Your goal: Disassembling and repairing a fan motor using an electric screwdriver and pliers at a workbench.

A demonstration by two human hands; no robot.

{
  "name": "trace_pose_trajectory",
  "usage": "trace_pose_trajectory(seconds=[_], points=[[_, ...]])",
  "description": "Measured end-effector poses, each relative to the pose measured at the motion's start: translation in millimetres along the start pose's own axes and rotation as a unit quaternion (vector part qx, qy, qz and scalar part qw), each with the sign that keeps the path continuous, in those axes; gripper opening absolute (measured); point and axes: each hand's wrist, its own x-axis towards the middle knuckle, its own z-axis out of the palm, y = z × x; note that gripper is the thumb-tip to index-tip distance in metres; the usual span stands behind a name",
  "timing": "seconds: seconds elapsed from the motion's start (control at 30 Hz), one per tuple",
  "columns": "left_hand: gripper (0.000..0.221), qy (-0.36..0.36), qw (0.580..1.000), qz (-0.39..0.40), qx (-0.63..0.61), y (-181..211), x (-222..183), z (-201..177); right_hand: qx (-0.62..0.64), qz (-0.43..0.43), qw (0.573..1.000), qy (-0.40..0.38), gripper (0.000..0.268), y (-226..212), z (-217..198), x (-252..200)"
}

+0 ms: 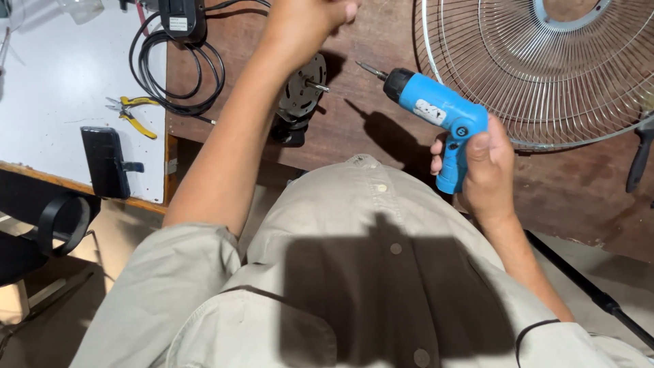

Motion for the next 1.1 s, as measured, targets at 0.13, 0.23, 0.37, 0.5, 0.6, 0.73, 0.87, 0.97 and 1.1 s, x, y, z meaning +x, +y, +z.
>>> trace_pose_trajectory(seconds=[0.13, 0.23, 0.37, 0.5, 0.6, 0.73, 0.87, 0.97, 1.1], points=[[0.007, 0.004, 0.989, -0.101, -0.110, 7.7, -59.4, -1.4, 0.021, -0.019, 0.999, -0.017, 0.105, -21.8, 8.7, -3.0], [0.008, 0.029, 0.904, -0.211, -0.370, 1.0, -84.5, 16.0, -0.002, -0.026, 0.999, -0.035, 0.108, -29.6, 9.1, -1.8], [0.036, 0.048, 0.813, -0.245, -0.526, -18.2, -94.5, 36.0, -0.028, -0.026, 0.997, -0.071, 0.107, -30.6, 6.9, 1.6], [0.036, 0.064, 0.817, -0.253, -0.515, -13.9, -99.5, 37.0, -0.099, -0.051, 0.990, -0.089, 0.106, -37.0, 2.9, 3.9], [0.034, 0.058, 0.824, -0.257, -0.502, -6.7, -103.8, 34.2, -0.178, -0.121, 0.970, -0.113, 0.089, -32.5, -8.8, 6.8], [0.024, 0.057, 0.854, -0.256, -0.450, 7.2, -107.5, 30.7, -0.185, -0.106, 0.972, -0.101, 0.094, -26.8, -8.2, 8.3], [0.039, 0.030, 0.855, -0.237, -0.460, 9.6, -103.5, 19.1, -0.017, -0.038, 0.995, -0.086, 0.105, -11.7, -5.0, 19.0], [0.041, 0.067, 0.892, -0.228, -0.385, 25.2, -104.2, -8.5, 0.021, -0.035, 0.996, -0.083, 0.103, -9.0, -1.6, 31.6], [0.036, 0.281, 0.957, 0.006, 0.070, -22.1, -92.7, -18.7, -0.030, -0.006, 0.996, -0.085, 0.098, -4.4, 2.0, 49.9]])
